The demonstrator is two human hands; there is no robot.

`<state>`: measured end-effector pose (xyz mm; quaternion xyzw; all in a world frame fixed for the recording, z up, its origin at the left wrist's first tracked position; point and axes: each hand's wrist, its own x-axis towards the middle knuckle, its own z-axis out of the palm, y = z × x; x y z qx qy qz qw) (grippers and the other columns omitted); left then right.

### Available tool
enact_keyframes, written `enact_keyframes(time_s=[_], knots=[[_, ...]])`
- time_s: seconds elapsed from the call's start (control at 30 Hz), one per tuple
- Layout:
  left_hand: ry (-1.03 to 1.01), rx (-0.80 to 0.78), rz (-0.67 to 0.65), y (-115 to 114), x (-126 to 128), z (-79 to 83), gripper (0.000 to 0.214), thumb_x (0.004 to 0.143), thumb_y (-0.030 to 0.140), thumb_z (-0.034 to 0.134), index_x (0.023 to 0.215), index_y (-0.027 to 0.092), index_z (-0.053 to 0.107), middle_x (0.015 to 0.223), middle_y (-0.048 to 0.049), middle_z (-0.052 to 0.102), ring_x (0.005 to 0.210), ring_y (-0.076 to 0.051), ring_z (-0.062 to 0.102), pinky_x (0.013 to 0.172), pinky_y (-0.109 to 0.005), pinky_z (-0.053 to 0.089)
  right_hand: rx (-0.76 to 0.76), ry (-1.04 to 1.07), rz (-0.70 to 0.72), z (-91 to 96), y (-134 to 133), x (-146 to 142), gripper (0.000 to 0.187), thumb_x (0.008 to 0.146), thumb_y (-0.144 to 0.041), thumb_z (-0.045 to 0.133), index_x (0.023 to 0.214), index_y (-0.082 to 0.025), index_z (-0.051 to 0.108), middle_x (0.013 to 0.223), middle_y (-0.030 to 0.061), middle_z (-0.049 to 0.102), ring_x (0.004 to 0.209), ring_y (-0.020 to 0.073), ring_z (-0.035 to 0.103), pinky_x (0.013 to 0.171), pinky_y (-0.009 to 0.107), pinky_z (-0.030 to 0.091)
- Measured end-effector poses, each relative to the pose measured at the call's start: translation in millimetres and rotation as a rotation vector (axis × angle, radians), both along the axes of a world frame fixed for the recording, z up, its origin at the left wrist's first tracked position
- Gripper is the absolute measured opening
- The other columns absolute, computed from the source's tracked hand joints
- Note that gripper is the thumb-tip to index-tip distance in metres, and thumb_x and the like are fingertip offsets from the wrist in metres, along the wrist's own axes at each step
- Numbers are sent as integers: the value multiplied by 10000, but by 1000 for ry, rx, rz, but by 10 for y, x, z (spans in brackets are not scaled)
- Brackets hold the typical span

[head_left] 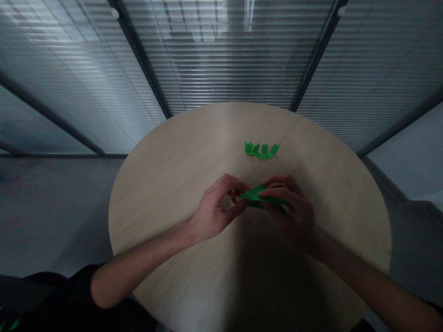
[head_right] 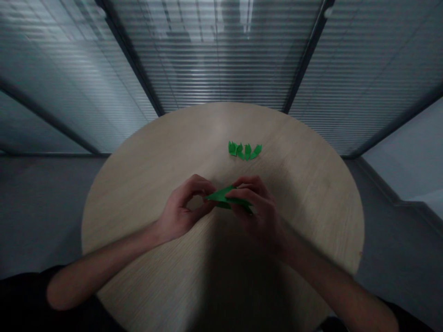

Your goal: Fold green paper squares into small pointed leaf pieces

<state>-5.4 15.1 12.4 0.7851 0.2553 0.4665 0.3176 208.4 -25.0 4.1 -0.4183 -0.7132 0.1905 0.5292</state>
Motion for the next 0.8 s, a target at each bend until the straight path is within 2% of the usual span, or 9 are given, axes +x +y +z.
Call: enact_keyframes(time_s=[0.13, 0.23, 0.37, 0.5, 0.63, 0.8], knots=[[-24, 14, -22, -11, 1, 23, 58, 963, 136, 672, 992, 182, 691, 975, -50, 655, 808, -125, 641, 663, -234, 556, 21, -22, 4, -27, -3, 3, 161, 957, -177, 681, 1046, -297, 745, 1098, 73, 648, 1049, 239, 672, 880, 418, 585], [-25, -32, -9, -19, -2, 3, 68, 988, 160, 640, 1002, 181, 703, 1020, -67, 639, 794, -117, 647, 612, -213, 553, 32, -28, 14, -38, -8, 5, 155, 966, -176, 678, 1053, -289, 739, 1153, 75, 628, 990, 212, 689, 851, 389, 594], [-8, -170, -9, -37, -2, -22, 95, 1007, 208, 620, 1041, 159, 693, 936, -48, 628, 660, -85, 647, 526, -180, 537, 80, -31, 10, -44, -13, 10, 164, 966, -150, 672, 1041, -285, 730, 1162, 63, 636, 957, 189, 703, 812, 351, 608], [-41, -319, -71, -58, 4, -30, 121, 1002, 238, 627, 1060, 148, 683, 924, -62, 703, 708, -126, 721, 595, -213, 608, 158, -27, -12, -43, -1, 12, 184, 938, -106, 695, 1029, -264, 727, 1122, 52, 656, 972, 182, 699, 821, 331, 601], [-54, -285, -26, -60, 9, -29, 90, 919, 188, 737, 1003, 163, 715, 938, -53, 746, 769, -128, 729, 677, -209, 614, 168, -30, 9, -28, 14, 9, 211, 913, -79, 719, 1034, -251, 726, 1119, 55, 665, 989, 184, 700, 860, 333, 598], [-32, -252, 17, -58, 5, -16, 71, 898, 186, 760, 963, 165, 742, 913, -48, 780, 732, -118, 731, 659, -191, 593, 176, -32, 5, -4, 15, 1, 189, 916, -99, 726, 1026, -252, 718, 1121, 58, 670, 986, 188, 700, 870, 349, 599]])
